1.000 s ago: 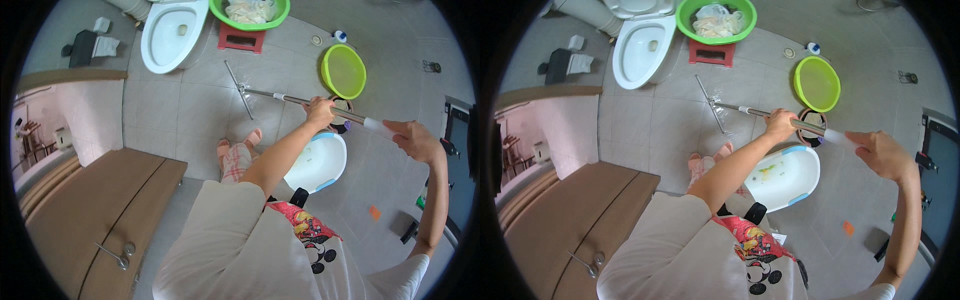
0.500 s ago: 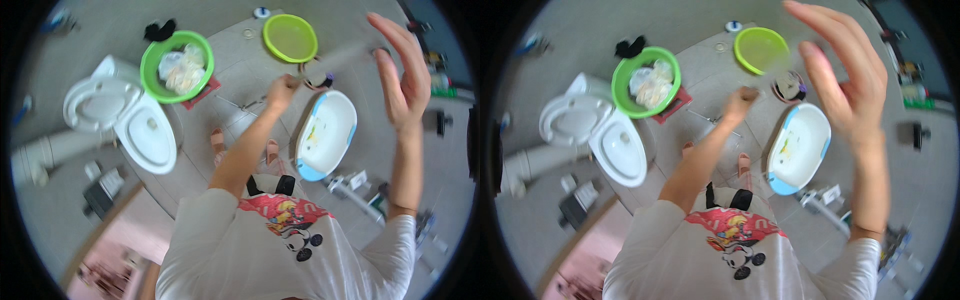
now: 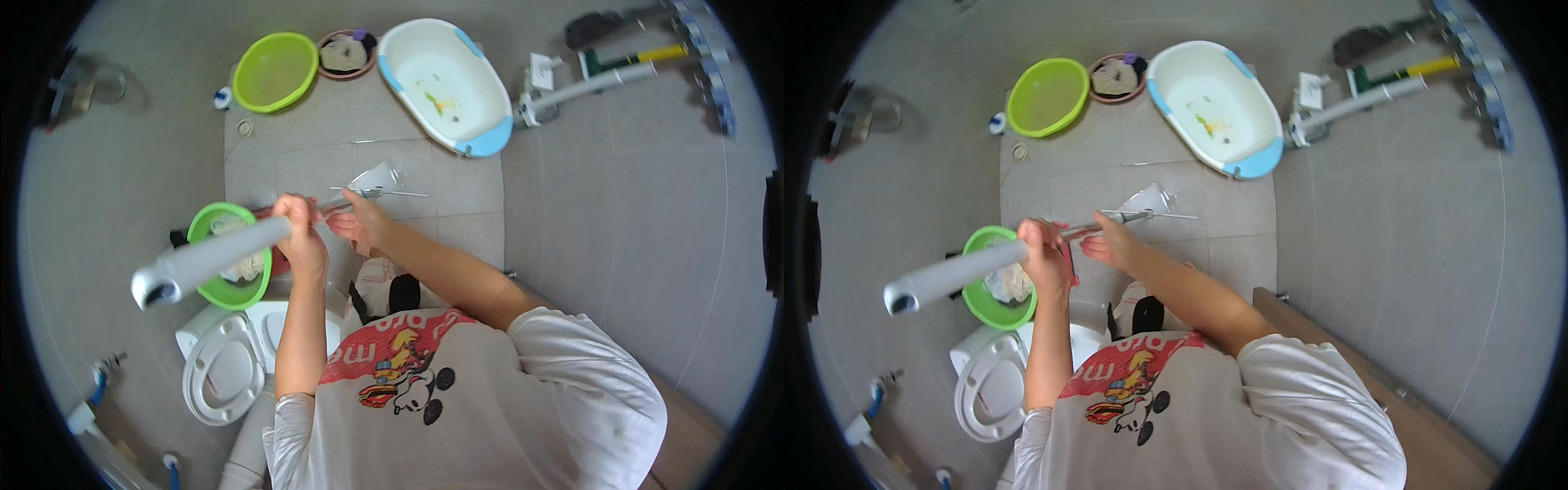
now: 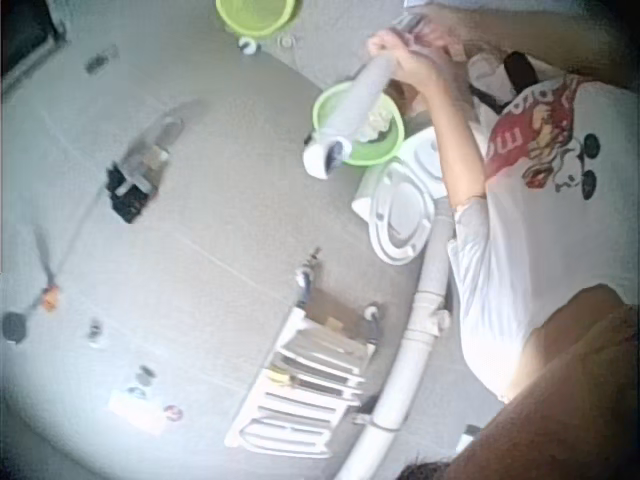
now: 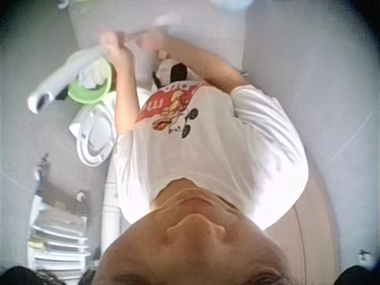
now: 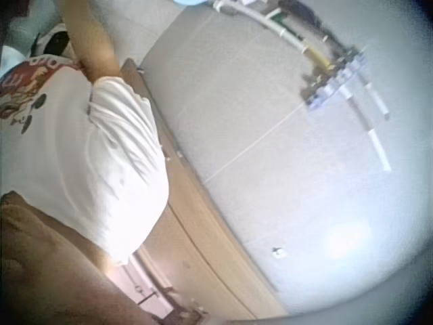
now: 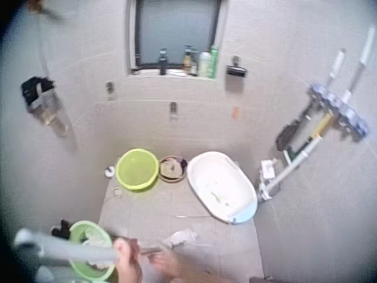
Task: The person mops the bathroom floor, moving a bathtub and buckets to reach all areas, and rinses the mop in a bucket.
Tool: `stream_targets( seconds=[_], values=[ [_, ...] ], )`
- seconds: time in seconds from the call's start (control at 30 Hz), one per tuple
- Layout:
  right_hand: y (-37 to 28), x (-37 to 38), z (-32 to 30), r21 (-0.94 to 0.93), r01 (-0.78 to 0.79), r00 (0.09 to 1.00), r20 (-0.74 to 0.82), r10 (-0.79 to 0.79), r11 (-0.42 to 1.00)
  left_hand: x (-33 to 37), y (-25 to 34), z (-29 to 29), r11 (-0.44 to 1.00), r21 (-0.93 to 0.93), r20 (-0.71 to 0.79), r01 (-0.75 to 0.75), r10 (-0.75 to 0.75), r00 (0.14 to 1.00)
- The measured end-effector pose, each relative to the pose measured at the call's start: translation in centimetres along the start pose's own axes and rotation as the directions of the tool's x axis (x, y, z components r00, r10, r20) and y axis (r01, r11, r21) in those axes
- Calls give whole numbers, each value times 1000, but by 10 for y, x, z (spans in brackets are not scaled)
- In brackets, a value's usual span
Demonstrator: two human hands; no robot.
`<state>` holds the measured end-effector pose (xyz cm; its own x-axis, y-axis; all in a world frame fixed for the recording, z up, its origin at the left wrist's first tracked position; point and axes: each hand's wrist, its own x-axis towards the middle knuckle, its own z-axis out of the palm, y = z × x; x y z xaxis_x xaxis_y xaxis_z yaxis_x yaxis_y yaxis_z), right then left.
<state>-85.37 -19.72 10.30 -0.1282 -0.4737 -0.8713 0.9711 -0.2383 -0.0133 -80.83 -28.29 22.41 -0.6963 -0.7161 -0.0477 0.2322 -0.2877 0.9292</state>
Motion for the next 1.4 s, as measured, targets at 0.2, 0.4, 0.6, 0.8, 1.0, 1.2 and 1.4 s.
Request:
stream_targets(
  seconds=[0.2, 0.4, 0.6, 0.8, 1.0, 1.2, 1.4],
  values=[
    [-29, -2, -123, 434, 413, 909, -247, -335, 800, -70, -36, 64, 952, 301, 547, 59, -223, 807],
    [-80, -33, -248, 569, 571, 820, -425, -383, 591, -105, -27, 118, 976, 214, 738, -40, -135, 662],
    [-130, -30, -332, 664, 579, 815, -452, -363, 473, -135, -59, 151, 902, 432, 808, 25, -399, 434],
    [-140, -10, -327, 497, 675, 734, -532, -423, 545, -123, -96, 161, 910, 392, 760, 133, -402, 511],
    [-105, 19, -257, 314, 584, 757, -542, -364, 748, -81, -61, 99, 915, 398, 714, 70, -357, 603],
    [-49, 98, -113, 267, 467, 862, -350, -366, 843, 18, 22, 11, 862, 507, 626, 5, -373, 685],
    [10, 146, 43, 237, 309, 938, -233, -255, 921, 69, 95, -93, 848, 529, 467, -20, -272, 841]
  ],
)
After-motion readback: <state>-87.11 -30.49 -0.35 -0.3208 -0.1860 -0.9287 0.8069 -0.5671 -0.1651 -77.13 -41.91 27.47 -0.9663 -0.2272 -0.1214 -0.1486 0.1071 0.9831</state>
